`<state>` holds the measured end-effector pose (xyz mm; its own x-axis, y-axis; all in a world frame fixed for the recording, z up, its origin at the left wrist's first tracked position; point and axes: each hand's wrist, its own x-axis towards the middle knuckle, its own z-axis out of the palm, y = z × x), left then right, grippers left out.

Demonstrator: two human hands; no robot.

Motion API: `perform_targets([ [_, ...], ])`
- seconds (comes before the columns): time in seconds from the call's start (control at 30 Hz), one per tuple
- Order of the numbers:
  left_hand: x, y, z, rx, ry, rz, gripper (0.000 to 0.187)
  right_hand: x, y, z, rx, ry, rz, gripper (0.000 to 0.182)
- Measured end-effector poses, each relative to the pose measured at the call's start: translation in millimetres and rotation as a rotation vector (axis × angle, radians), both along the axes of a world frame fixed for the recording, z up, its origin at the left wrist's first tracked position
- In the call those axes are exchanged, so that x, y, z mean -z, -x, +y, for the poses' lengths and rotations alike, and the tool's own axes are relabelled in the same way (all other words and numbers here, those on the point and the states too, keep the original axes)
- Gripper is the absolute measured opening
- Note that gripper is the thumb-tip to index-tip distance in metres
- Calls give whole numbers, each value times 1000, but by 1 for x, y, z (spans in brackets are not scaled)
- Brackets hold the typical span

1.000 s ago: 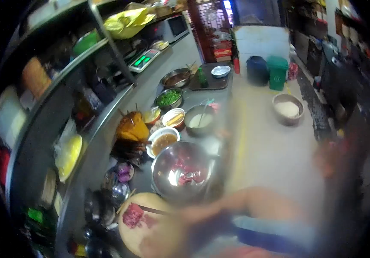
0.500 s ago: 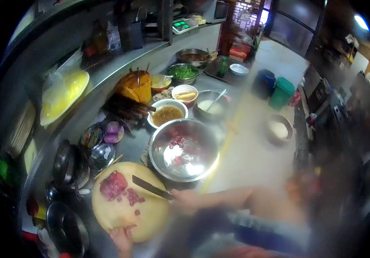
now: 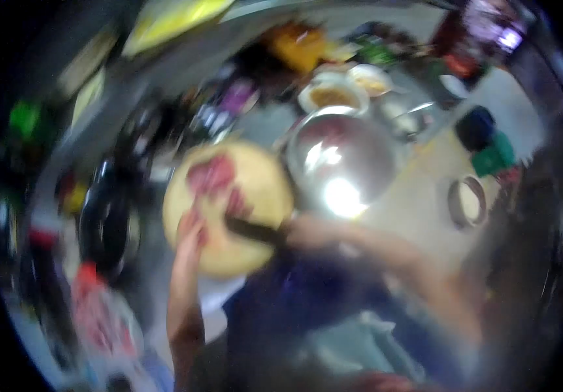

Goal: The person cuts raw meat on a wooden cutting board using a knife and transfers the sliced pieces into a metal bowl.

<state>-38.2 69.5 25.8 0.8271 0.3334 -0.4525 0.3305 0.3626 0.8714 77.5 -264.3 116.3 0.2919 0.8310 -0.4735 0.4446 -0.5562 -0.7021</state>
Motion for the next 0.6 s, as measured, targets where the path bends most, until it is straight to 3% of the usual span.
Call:
perform_targets([
  [0.03,8,-3,-7,72,-197,28,45,30,0,-1,130,111,-54,41],
  [0.07,57,-1,-5,141,-483,-257,54,3,-4,3,180,187,5,39],
  [0.1,61,2,-15,162,-357,-276,54,35,-2,-9,239,30,-78,34],
  [0.13,46,0,-19,256,-1065,-106,48,34,2,-9,223,-45,-212,34],
  [0.2,40,17,-27,304,-1377,-146,44,36,12,-10,227,-142,-356,35],
  [0.33,37,64,-21,225,-1362,20,40,23,46,4,201,-213,-423,33],
  [0.4,40,51,-28,270,-1283,158,36,36,19,-1,147,-185,-444,33],
  [0.5,2,62,-40,285,-1282,307,35,36,26,7,100,-166,-491,32],
  [0.6,7,64,-48,130,-1409,125,35,29,31,14,28,-133,-491,31],
])
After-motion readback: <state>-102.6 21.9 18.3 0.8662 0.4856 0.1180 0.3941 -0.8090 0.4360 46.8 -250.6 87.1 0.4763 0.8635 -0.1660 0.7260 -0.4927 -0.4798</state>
